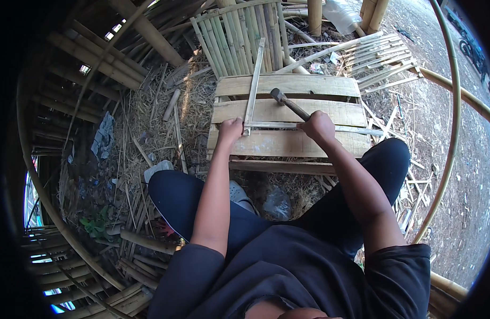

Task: The person hammers a nail into a thin wood strip to attach it across a wooden crate, then hammers a second nail into the same strip.

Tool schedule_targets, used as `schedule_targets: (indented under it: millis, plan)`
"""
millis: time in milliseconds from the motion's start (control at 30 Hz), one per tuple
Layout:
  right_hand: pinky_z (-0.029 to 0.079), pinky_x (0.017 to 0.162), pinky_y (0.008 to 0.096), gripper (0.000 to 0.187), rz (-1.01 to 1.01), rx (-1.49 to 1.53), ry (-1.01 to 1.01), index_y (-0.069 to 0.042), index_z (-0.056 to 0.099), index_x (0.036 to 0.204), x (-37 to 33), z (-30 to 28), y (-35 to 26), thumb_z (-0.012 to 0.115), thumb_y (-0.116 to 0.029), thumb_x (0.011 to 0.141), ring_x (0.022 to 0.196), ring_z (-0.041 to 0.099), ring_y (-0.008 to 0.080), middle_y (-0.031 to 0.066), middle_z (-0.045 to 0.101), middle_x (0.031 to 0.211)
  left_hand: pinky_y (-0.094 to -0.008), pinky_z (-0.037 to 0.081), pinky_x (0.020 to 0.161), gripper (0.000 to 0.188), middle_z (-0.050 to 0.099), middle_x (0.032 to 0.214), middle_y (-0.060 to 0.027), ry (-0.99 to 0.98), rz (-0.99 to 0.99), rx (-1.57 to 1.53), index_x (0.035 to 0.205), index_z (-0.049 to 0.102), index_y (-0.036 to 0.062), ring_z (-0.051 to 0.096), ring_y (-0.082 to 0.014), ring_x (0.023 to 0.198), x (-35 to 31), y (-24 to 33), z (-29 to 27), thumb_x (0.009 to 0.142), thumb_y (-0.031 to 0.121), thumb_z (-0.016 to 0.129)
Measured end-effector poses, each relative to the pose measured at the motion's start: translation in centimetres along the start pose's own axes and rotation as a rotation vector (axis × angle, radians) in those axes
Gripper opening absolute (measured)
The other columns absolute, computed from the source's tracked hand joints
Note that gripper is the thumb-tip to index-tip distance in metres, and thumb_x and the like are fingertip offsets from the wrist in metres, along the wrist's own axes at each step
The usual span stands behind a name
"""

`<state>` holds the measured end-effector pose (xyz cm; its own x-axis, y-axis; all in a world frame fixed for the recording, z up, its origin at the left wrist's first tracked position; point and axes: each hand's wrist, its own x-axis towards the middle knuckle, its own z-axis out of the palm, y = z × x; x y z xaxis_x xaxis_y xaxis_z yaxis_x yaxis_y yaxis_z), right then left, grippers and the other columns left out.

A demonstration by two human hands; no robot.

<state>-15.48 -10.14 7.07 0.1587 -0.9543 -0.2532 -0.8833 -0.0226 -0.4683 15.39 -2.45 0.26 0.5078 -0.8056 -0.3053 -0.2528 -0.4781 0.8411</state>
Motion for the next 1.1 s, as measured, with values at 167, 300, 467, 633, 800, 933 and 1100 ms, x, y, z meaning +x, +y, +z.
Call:
schedule_targets:
  millis: [167,300,467,633,800,933,1100]
  plan:
    - [0.059,0.081,0.0442,0.046,0.043,0.037,0.034,-0.002,0.075,0.095,0.3,-0.3,1.6,0.089,-0.040,0.074,0.093,0.075,0.0350,0.0195,0.076,0.098,-0.0376,0.064,0.075,0.042,0.073,0.097,-0.0177,-0.159,-0.222,-0.239,0.111,0.068,-0.0051,0.075,-0.0261,0.085,1.1,2.6,1.8,0.102,0.036,0.061]
    - [0.060,0.083,0.0425,0.048,0.063,0.042,0.011,-0.003,0.075,0.100,0.2,-0.5,1.3,0.089,-0.040,0.073,0.096,0.075,0.0331,0.0176,0.077,0.101,-0.0399,0.065,0.078,0.044,0.070,0.102,-0.0172,-0.263,-0.240,-0.106,0.110,0.064,-0.0040,0.074,-0.0285,0.090,0.0,4.1,2.4,0.093,0.034,0.077]
    - [0.060,0.084,0.0416,0.050,0.072,0.047,-0.009,-0.004,0.075,0.103,0.3,-1.0,1.5,0.089,-0.040,0.073,0.097,0.075,0.0317,0.0162,0.077,0.103,-0.0387,0.066,0.075,0.038,0.070,0.100,-0.0160,-0.262,-0.263,-0.128,0.109,0.064,-0.0037,0.075,-0.0286,0.088,-0.3,4.9,4.6,0.092,0.028,0.077]
    - [0.060,0.086,0.0413,0.049,0.058,0.042,-0.006,-0.004,0.075,0.104,0.6,-0.8,1.5,0.088,-0.039,0.071,0.099,0.075,0.0311,0.0161,0.076,0.105,-0.0374,0.066,0.071,0.034,0.071,0.099,-0.0168,-0.264,-0.280,-0.157,0.108,0.064,-0.0045,0.076,-0.0295,0.084,0.0,5.1,5.4,0.090,0.021,0.079]
    - [0.060,0.085,0.0414,0.048,0.066,0.037,-0.041,-0.005,0.075,0.104,1.1,-1.3,1.8,0.088,-0.038,0.072,0.098,0.075,0.0318,0.0159,0.077,0.104,-0.0379,0.066,0.072,0.031,0.073,0.099,-0.0200,-0.205,-0.282,-0.161,0.109,0.065,-0.0078,0.076,-0.0302,0.085,-1.4,5.8,6.4,0.093,0.017,0.074]
    - [0.060,0.081,0.0438,0.053,-0.003,-0.009,0.077,-0.002,0.076,0.093,1.3,-0.6,2.4,0.090,-0.048,0.070,0.091,0.075,0.0345,0.0201,0.076,0.095,-0.0399,0.064,0.081,0.040,0.075,0.099,-0.0163,-0.293,-0.244,-0.059,0.124,0.063,-0.0074,0.076,-0.0304,0.087,-2.9,7.2,5.8,0.095,0.019,0.072]
    - [0.059,0.081,0.0449,0.050,-0.016,0.003,0.093,-0.001,0.077,0.090,1.8,-0.2,3.5,0.089,-0.046,0.072,0.090,0.075,0.0355,0.0206,0.076,0.094,-0.0387,0.049,0.108,0.065,0.060,0.137,-0.0196,-0.237,0.328,0.526,0.142,0.051,-0.0020,0.061,-0.0341,0.126,-4.9,8.2,3.4,0.090,0.027,0.077]
